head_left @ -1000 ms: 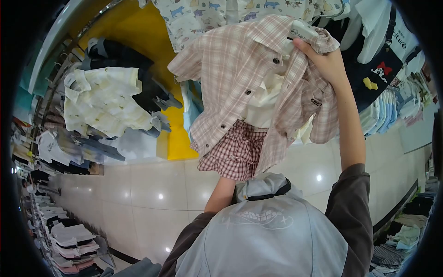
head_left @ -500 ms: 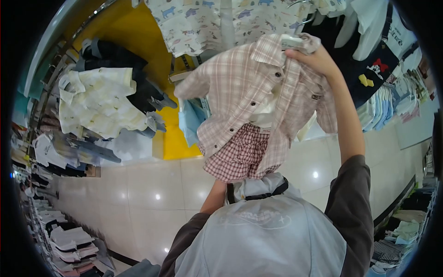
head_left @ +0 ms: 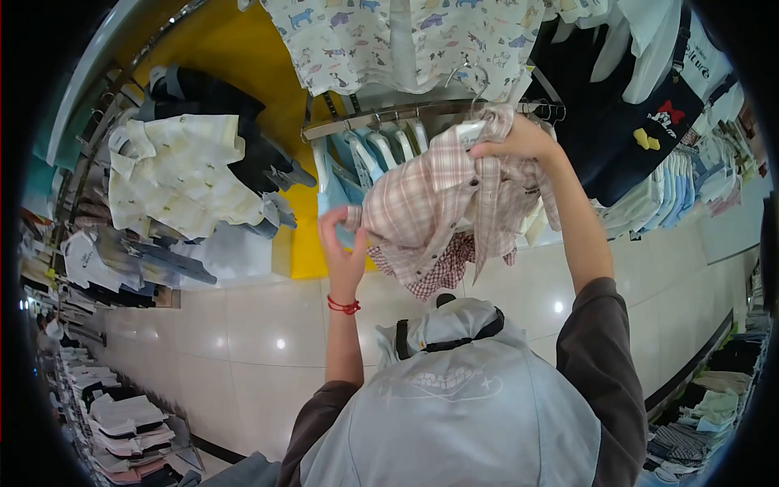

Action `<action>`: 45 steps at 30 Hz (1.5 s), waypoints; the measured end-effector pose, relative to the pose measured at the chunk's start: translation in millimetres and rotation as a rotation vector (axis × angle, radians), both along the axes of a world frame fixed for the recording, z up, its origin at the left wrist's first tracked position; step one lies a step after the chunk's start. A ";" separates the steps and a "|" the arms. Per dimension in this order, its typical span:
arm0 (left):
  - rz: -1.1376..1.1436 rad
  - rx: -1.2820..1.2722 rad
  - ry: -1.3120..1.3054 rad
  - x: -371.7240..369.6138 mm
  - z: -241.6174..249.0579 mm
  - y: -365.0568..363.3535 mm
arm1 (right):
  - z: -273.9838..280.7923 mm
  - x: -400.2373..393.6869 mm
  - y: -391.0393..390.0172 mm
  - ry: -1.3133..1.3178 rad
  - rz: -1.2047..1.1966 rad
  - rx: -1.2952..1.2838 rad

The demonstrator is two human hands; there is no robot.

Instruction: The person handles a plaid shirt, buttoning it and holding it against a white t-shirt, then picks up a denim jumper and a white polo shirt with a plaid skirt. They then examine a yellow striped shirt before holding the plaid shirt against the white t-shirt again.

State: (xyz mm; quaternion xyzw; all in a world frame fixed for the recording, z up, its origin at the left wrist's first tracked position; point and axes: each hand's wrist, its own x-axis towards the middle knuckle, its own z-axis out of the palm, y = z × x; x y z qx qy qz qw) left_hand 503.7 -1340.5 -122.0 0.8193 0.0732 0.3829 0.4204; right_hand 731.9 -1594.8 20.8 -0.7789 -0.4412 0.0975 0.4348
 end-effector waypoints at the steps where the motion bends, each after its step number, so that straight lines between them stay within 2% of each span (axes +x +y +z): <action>1: -0.041 0.185 -0.035 0.9 49.5 -12.4 | 2.3 -5.3 2.2 -0.041 0.031 -0.053; 3: -0.172 0.340 -0.041 10.7 108.0 -32.6 | 12.8 -18.1 5.4 -0.128 0.091 -0.157; 4: -0.237 0.419 -0.043 17.5 120.1 -39.3 | 16.3 -29.2 5.7 -0.201 0.109 -0.093; 7: -0.474 0.249 0.540 37.8 125.8 -49.2 | 32.4 -51.0 10.8 -0.150 0.260 -0.100; 8: -0.484 0.218 0.466 39.1 124.9 -49.2 | 41.2 -60.3 8.0 -0.185 0.251 -0.118; 12: -0.510 0.084 0.240 42.5 127.6 -50.3 | 35.4 -66.5 -14.2 -0.265 0.062 0.112; 15: -0.500 0.066 0.227 33.1 137.4 -45.1 | -9.8 -37.9 -56.1 -0.394 -0.106 -0.012; 17: -0.465 0.122 0.229 22.6 145.7 -42.9 | -7.0 -43.8 -75.3 -0.299 -0.101 -0.129; 18: -0.441 0.130 0.318 13.3 149.1 -42.1 | -7.1 -48.9 -84.5 -0.251 -0.096 -0.187; 21: -0.483 0.175 0.386 -23.4 157.0 -44.6 | -34.2 -63.6 -115.2 -0.062 -0.114 -0.130; 22: -0.464 0.239 0.402 -35.5 156.7 -45.7 | -53.5 -62.0 -130.2 0.235 -0.019 0.048; 24: -0.476 0.146 0.446 -62.1 152.9 -36.6 | -99.1 -55.6 -153.7 0.822 0.174 0.414; 27: -0.530 -0.048 0.516 -105.7 146.3 -11.2 | -120.1 -58.1 -125.8 0.686 -0.179 0.318; 29: -0.501 -0.122 0.512 -120.5 141.1 -7.7 | -137.6 -53.9 -89.4 0.624 -0.105 0.323; 31: -0.440 -0.183 0.488 -128.5 138.2 -9.2 | -145.0 -53.1 -46.1 0.514 -0.083 0.209; 34: -0.361 -0.170 0.505 -125.1 140.2 -24.7 | -206.8 -34.2 -7.5 -0.055 -0.090 -0.161; 37: -0.300 -0.226 0.468 -124.5 129.4 -31.7 | -251.6 -11.0 -20.7 -0.069 -0.270 -0.297; 39: -0.226 -0.248 0.463 -119.1 123.1 -43.6 | -248.8 -1.2 -47.5 -0.063 -0.313 -0.294; 41: -0.257 -0.156 0.548 -96.0 125.4 -55.0 | -273.4 15.9 -77.2 0.014 -0.372 -0.323; 42: -0.293 -0.090 0.602 -83.5 115.3 -54.9 | -268.1 18.4 -83.8 0.299 -0.346 -0.261; 44: -0.365 -0.100 0.517 -42.8 76.9 -58.4 | -229.8 22.1 -99.2 0.856 -0.290 -0.122; 45: -0.404 -0.066 0.531 -19.1 59.2 -61.6 | -211.4 19.8 -102.6 0.896 -0.282 0.017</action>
